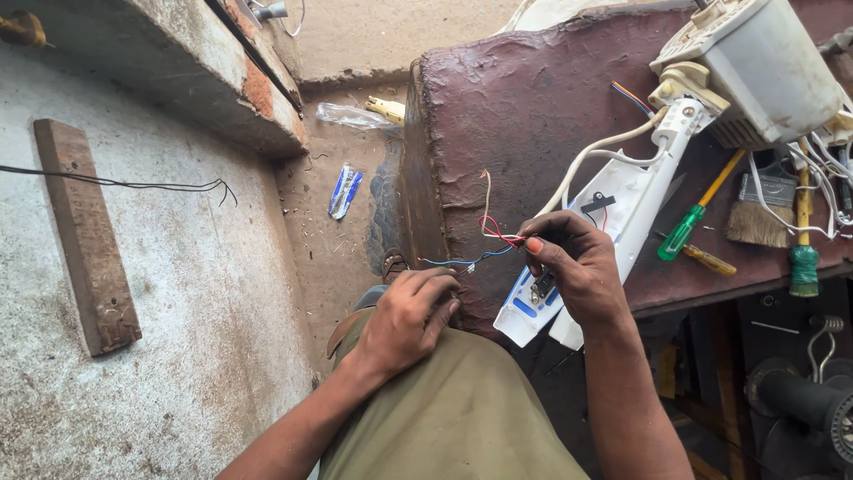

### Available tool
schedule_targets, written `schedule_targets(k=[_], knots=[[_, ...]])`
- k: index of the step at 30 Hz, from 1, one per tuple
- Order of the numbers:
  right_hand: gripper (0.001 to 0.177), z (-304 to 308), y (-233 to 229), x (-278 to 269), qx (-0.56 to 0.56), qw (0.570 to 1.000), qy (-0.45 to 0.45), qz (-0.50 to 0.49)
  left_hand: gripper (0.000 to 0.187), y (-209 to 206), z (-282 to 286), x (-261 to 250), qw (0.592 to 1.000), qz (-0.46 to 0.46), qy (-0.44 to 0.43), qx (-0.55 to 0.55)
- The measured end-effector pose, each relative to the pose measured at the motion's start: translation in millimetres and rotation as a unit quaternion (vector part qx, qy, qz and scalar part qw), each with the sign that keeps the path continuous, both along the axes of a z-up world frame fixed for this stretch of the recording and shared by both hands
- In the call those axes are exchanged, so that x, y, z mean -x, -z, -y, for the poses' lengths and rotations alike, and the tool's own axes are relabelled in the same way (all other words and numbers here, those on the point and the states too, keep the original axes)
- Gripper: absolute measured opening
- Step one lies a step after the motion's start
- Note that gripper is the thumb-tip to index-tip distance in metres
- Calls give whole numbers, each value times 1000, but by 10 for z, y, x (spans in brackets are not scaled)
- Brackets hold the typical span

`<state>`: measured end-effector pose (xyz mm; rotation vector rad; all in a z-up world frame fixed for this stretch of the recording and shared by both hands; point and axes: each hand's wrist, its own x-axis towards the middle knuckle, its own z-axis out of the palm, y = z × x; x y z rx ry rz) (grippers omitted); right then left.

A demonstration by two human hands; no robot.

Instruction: The person repairs a white plastic appliance housing by connecting internal wires to a motor. They use a screwdriver to tighten terminals and scissors to trim wires, then reassemble the casing components.

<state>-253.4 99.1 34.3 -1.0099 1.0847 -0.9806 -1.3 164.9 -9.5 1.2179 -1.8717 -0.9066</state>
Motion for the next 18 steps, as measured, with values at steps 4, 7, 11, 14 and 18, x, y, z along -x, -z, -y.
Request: schedule_targets(k=[4,7,11,14,18], knots=[[19,-32,5,-4,28,999,25,-6,27,41,51,45,997,-29,-47,-48],[18,-33,0,17,30,997,63,-9,45,64,159,93,961,-106,-76,-243],[16,-14,17,48,-2,993,115,22,71,44,326,195,912,-208,-38,-351],[15,-15,15,67,-12,990,133,37,79,-26,419,237,936,-115,-1,-333],[14,-16,-12,80,-21,987,149,58,88,-138,483,302,908,-192,-12,-373]])
